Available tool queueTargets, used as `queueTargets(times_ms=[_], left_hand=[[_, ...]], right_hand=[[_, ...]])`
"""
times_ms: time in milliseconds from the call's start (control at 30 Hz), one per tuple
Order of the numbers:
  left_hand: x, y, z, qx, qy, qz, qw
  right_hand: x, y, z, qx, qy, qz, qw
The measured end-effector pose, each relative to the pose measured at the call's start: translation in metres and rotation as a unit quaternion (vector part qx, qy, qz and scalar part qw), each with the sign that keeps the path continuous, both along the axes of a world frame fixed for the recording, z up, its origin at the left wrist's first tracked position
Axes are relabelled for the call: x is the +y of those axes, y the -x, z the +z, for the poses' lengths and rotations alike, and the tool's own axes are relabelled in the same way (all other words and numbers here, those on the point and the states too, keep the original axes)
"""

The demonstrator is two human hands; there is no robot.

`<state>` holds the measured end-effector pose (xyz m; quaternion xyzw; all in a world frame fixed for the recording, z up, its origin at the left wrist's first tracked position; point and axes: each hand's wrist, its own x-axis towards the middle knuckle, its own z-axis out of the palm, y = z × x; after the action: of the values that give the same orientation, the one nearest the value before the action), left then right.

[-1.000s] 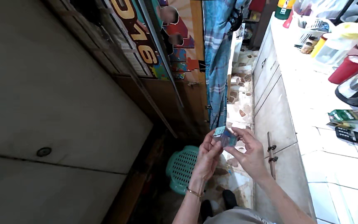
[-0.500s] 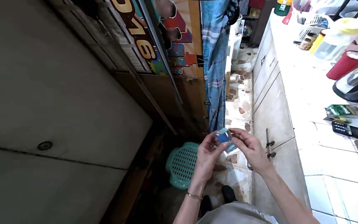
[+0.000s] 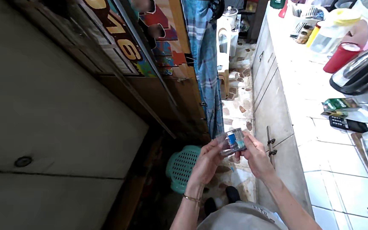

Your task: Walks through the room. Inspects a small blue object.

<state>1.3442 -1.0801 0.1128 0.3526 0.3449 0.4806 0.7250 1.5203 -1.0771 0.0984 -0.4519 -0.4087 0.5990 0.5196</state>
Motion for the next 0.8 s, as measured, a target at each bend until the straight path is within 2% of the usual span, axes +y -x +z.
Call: queueTargets(times_ms=[133,233,367,533,700,800], left_hand=[[-0.003,-0.003,-0.004,0.053,-0.023,0.007,0.998],[-0.002,-0.004,-0.008,0.105,-0.036,0.031,0.993],[-0.003,-0.003,-0.01,0.107,-0.011,0.05,0.993],[-0.004,-0.007,-0.014,0.089,0.018,0.071,0.993],[-0.009,-0.009,-0.016,0.049,0.039,0.07,0.996],[-0.009,-0.011,-0.015,0.038,0.06,0.064,0.995]], right_hand=[[-0.003,-0.003,-0.012,0.058,-0.009,0.021,0.998],[-0.004,-0.006,-0.017,-0.043,-0.057,0.009,0.997],[-0.007,-0.004,-0.013,-0.134,-0.133,-0.015,0.982],[-0.008,-0.003,-0.013,-0.27,-0.254,-0.046,0.928],[-0.015,0.001,-0.006,-0.271,-0.243,-0.058,0.93],[-0.015,0.004,-0.008,-0.302,-0.254,-0.074,0.916]])
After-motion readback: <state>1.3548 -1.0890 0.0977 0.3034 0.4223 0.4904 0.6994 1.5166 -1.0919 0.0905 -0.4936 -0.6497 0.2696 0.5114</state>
